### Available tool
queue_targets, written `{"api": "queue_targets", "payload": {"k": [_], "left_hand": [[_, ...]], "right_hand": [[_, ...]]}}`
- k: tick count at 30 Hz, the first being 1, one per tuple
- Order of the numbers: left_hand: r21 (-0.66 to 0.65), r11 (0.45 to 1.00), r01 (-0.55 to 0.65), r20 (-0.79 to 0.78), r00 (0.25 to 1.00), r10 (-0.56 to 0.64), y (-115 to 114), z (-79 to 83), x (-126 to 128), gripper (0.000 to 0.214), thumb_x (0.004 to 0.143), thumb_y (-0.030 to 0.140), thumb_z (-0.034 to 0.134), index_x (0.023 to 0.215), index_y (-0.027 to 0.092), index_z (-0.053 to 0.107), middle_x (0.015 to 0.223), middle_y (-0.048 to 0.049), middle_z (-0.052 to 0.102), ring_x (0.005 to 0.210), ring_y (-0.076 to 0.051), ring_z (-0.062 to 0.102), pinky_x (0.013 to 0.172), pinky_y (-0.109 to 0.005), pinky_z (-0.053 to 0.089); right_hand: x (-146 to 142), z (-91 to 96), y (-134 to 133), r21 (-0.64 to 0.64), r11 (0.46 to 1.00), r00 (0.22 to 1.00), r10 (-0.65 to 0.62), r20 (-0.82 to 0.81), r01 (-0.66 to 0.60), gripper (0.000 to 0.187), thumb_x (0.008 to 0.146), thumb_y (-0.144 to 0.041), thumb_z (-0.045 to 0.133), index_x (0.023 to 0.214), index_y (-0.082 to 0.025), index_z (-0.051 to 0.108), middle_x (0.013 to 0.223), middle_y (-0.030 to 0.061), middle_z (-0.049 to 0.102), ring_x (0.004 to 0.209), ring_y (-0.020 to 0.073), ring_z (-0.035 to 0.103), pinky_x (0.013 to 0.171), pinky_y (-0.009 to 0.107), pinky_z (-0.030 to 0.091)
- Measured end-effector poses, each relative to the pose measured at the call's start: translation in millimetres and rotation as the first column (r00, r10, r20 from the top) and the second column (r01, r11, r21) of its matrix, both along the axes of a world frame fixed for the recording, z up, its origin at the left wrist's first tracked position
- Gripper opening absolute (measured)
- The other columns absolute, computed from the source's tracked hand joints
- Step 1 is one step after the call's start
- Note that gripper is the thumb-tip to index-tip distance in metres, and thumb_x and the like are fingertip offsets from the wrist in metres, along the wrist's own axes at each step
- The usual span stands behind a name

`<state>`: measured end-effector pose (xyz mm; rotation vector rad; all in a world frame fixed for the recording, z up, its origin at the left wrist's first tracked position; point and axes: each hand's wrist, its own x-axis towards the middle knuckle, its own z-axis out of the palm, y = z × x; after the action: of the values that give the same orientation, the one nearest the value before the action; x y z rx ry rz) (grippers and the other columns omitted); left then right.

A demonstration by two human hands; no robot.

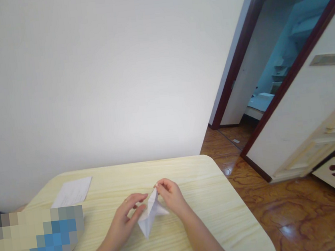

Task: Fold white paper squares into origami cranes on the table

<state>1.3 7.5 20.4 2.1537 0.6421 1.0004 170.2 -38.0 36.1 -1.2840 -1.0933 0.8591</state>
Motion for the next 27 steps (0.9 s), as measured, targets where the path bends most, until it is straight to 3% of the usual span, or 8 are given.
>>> {"api": "queue_targets", "payload": {"k": [7,11,14,22,27], "left_hand": [[0.134,0.989,0.069,-0.010,0.998,-0.069,-2,-2.7,1,0.017,0.078,0.027,0.055,0.091,0.027,0.066,0.088,-0.0048,0.062,0.084,-0.016,0.058,0.073,-0.028,0.050],[0.205,0.974,0.097,-0.066,0.994,-0.085,-4,-2.5,1,0.021,0.078,0.028,0.055,0.096,0.028,0.065,0.086,-0.0054,0.062,0.080,-0.015,0.058,0.069,-0.027,0.051],[0.240,0.969,0.052,-0.066,0.997,-0.038,-4,-2.4,0,0.017,0.078,0.028,0.055,0.089,0.026,0.067,0.081,-0.0051,0.063,0.076,-0.015,0.058,0.066,-0.026,0.050],[0.211,0.976,-0.046,-0.022,0.998,0.052,-2,-0.9,-1,0.013,0.079,0.023,0.052,0.081,0.022,0.065,0.080,-0.0043,0.065,0.077,-0.015,0.059,0.069,-0.027,0.049],[0.088,0.982,-0.168,-0.033,0.985,0.172,-3,2.0,-1,0.011,0.078,0.028,0.053,0.081,0.020,0.060,0.078,-0.0032,0.065,0.073,-0.016,0.059,0.065,-0.028,0.049]], "right_hand": [[-6,4.7,-5,-0.050,0.991,0.992,0.125,0.006,-0.125,0.023,0.076,-0.037,0.054,0.069,-0.016,0.054,0.062,-0.0014,0.056,0.059,0.0102,0.051,0.058,0.021,0.041],[-9,6.0,-5,-0.059,0.992,0.993,0.114,0.018,-0.113,0.022,0.075,-0.038,0.054,0.068,-0.016,0.054,0.062,-0.0015,0.055,0.058,0.0100,0.050,0.056,0.021,0.040],[-9,4.5,-5,-0.029,0.996,0.995,0.090,0.038,-0.089,0.023,0.076,-0.039,0.053,0.070,-0.017,0.053,0.063,-0.0014,0.055,0.059,0.0104,0.051,0.057,0.021,0.041],[-8,6.7,-7,0.010,0.995,0.989,0.102,0.107,-0.104,0.019,0.075,-0.035,0.055,0.071,-0.016,0.056,0.067,0.0001,0.056,0.063,0.0114,0.052,0.059,0.022,0.041],[-7,12.2,-11,0.017,0.996,0.983,0.084,0.164,-0.088,0.014,0.075,-0.029,0.054,0.072,-0.016,0.058,0.070,0.0018,0.060,0.067,0.0127,0.055,0.063,0.023,0.043]]}}
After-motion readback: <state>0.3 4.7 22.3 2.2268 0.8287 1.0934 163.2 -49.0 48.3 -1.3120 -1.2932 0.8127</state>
